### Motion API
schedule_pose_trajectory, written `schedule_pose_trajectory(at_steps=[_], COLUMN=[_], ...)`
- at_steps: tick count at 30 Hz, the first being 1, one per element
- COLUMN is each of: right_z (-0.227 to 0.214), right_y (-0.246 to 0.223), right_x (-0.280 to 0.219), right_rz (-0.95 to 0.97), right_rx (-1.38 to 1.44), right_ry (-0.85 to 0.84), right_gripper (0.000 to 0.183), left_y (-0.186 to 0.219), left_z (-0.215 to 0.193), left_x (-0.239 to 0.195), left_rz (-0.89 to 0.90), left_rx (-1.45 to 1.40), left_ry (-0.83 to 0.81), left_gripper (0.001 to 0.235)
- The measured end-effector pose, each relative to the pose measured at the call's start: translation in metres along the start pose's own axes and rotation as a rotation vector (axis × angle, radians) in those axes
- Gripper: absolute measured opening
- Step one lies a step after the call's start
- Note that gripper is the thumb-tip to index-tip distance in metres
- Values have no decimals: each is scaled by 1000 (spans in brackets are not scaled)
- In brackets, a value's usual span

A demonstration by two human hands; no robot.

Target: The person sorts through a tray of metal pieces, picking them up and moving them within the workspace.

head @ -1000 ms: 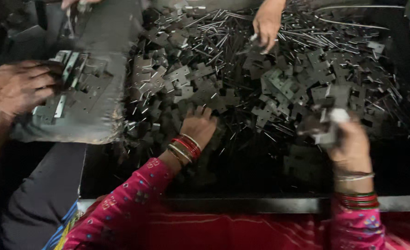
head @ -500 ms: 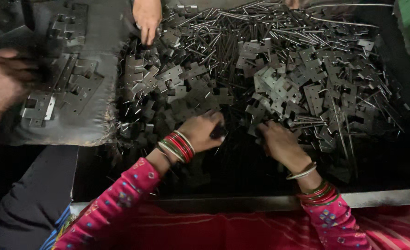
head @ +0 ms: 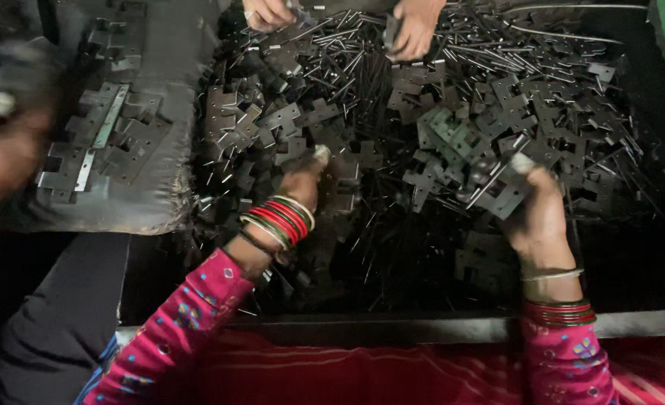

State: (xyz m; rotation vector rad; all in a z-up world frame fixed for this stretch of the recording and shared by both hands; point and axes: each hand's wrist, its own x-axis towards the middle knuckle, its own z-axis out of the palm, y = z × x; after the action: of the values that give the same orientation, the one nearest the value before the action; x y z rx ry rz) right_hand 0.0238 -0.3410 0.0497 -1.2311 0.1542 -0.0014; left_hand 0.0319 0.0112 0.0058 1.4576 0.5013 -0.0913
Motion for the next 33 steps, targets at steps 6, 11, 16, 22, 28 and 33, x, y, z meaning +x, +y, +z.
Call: schedule_pose_trajectory(at_steps=[6,11,16,22,28,33], right_z=[26,60,66,20,-60,-64], right_y=[28,79,16,-11,24,35], right_x=[-17,-57,-55,-23,-10,-12], right_rz=[448,174,-84,-228,126,269], right_rx=[-31,-677,-825,-1476,-1824,-1980], right_ry=[-148,-297,-522,-388,-634,-708], right_gripper=[38,55,57,57,25,51], left_y=[-23,-2,-6,-32,-23,21], left_z=[34,53,38,23,28,17], left_x=[-36,-112,-88,-52,-50,-82], left_rz=[179,299,306,334,548,889], left_rx=[314,549,349,271,230,799], left_ry=[-177,-332,-299,-384,-408,-150], left_gripper=[64,58,53,49,43,50])
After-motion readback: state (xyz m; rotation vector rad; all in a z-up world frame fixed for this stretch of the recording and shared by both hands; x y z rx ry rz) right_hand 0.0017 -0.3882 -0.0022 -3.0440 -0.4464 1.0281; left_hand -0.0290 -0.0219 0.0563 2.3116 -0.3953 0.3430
